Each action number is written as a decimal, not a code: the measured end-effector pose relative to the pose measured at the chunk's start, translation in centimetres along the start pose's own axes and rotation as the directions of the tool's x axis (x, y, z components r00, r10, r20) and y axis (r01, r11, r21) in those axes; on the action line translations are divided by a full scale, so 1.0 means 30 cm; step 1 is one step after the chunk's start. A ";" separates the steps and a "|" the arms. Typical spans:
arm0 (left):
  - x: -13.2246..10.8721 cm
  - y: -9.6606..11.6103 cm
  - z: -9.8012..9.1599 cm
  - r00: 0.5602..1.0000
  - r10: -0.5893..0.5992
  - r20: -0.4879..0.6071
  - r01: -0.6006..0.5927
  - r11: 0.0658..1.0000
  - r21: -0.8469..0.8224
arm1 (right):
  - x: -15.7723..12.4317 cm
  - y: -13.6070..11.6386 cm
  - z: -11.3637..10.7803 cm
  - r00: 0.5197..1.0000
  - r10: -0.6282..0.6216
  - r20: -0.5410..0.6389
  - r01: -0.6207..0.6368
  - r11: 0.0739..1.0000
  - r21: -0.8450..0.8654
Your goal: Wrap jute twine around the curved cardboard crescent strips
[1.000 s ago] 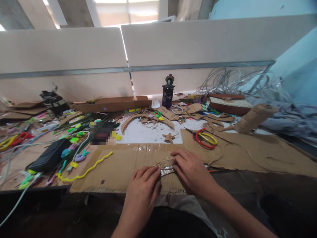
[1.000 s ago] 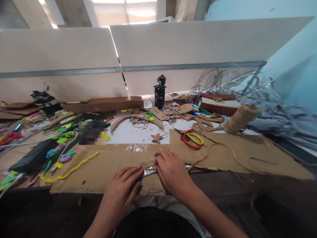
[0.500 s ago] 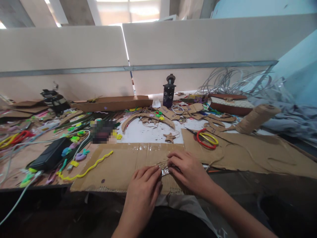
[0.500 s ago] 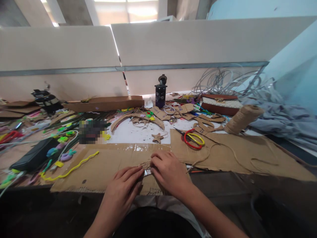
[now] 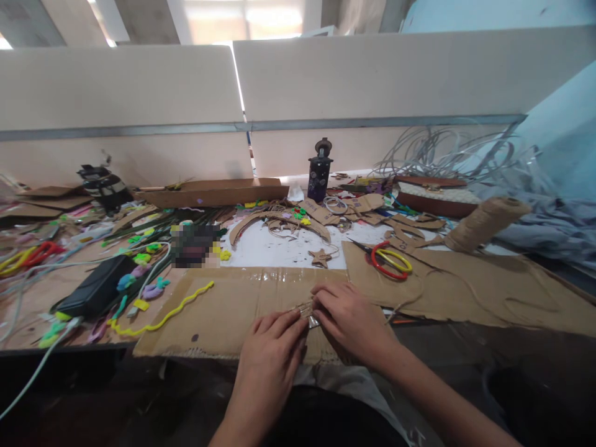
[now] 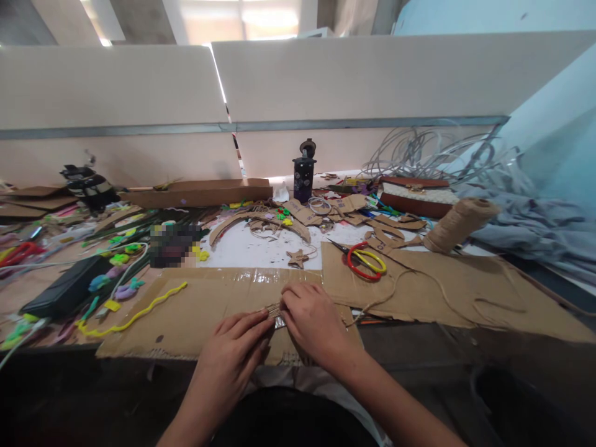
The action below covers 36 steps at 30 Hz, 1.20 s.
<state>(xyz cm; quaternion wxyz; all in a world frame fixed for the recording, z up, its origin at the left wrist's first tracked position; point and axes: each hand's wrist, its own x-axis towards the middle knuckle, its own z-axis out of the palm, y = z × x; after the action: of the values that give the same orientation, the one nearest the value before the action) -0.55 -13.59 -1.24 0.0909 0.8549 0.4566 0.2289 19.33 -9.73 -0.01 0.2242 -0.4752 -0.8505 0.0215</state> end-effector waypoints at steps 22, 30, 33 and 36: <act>0.045 0.038 -0.034 0.985 -0.067 0.162 0.041 0.987 0.157 | -0.037 0.052 -0.041 0.993 0.098 -0.070 -0.084 0.980 0.183; 0.050 0.033 -0.029 0.987 -0.061 0.152 0.034 0.985 0.169 | -0.072 0.056 -0.024 0.996 0.042 -0.082 -0.032 0.992 0.123; 0.048 0.030 -0.027 0.988 -0.058 0.146 0.032 0.984 0.174 | -0.073 0.055 -0.012 0.996 0.035 -0.081 -0.028 0.995 0.092; 0.047 0.026 -0.023 0.989 -0.048 0.139 0.023 0.985 0.174 | -0.079 0.054 -0.009 0.995 0.016 -0.095 -0.009 0.997 0.073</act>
<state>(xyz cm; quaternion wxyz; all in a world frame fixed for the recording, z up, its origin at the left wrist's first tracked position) 0.36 -12.89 0.09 0.0534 0.8654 0.4821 0.1254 21.80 -10.84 -1.03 0.2816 -0.4726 -0.8345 0.0308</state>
